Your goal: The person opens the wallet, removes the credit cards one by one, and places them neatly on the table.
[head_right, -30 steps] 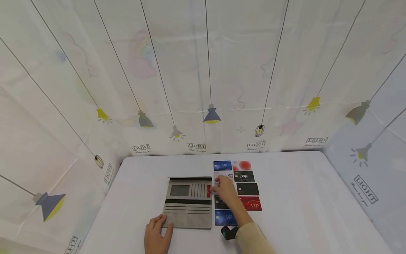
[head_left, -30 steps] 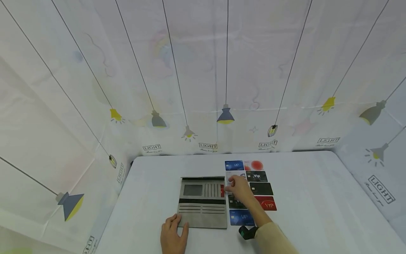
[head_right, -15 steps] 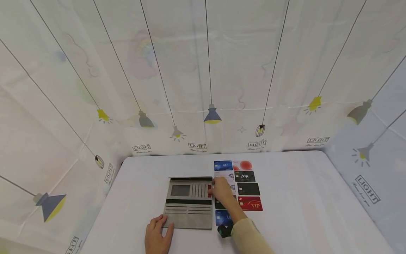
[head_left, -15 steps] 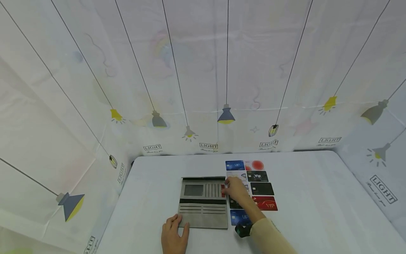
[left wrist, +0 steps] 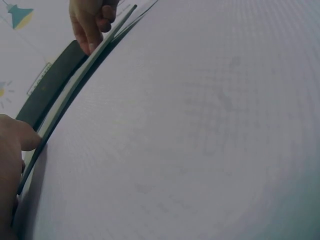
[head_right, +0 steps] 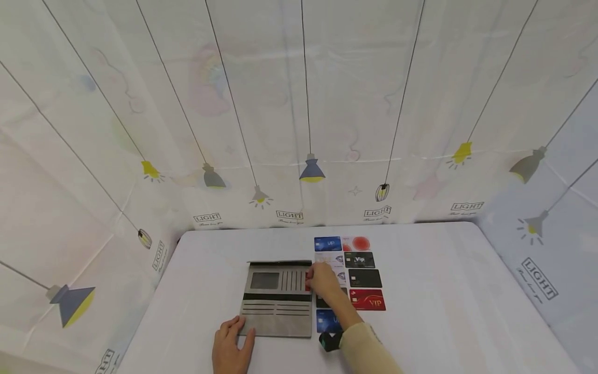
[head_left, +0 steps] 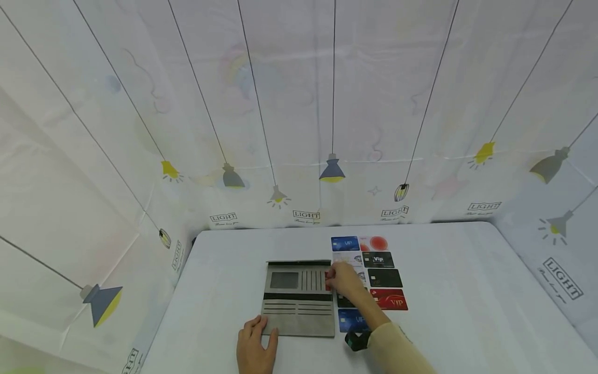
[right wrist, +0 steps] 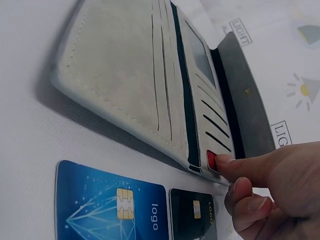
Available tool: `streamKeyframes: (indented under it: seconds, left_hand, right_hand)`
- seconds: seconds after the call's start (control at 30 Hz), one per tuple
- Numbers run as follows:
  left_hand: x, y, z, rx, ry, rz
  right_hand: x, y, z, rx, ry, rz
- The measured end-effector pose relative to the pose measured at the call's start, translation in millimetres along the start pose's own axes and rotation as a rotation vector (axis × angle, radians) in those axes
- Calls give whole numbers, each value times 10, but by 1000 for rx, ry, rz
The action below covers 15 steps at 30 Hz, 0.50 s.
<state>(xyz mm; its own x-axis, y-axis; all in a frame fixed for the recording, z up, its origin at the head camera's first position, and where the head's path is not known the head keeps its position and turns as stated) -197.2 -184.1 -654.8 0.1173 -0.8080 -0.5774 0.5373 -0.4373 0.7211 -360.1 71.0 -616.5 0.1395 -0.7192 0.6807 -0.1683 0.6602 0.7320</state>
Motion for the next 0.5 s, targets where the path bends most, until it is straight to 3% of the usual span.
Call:
streamKeyframes:
  seconds: [0.3, 0.5]
  left_hand:
    - [24, -41, 7, 55, 54, 10]
    - [14, -30, 7, 47, 47, 12]
  right_hand:
    - [35, -18, -23, 11, 6, -16]
    - [26, -19, -28, 33, -16, -10]
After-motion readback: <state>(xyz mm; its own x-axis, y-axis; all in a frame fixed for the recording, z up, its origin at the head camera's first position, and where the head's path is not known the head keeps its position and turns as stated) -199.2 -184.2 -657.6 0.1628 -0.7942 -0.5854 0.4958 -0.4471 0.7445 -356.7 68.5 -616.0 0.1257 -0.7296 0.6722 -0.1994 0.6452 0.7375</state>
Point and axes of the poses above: each hand's wrist, its own z-axis towards the middle knuckle, its own y-axis out of the back of the hand, x = y × z, the point moved 7 cm from there along z, towards the middle knuckle, and after that the axes turned 3 degrees about y, right-handed, at the moved point
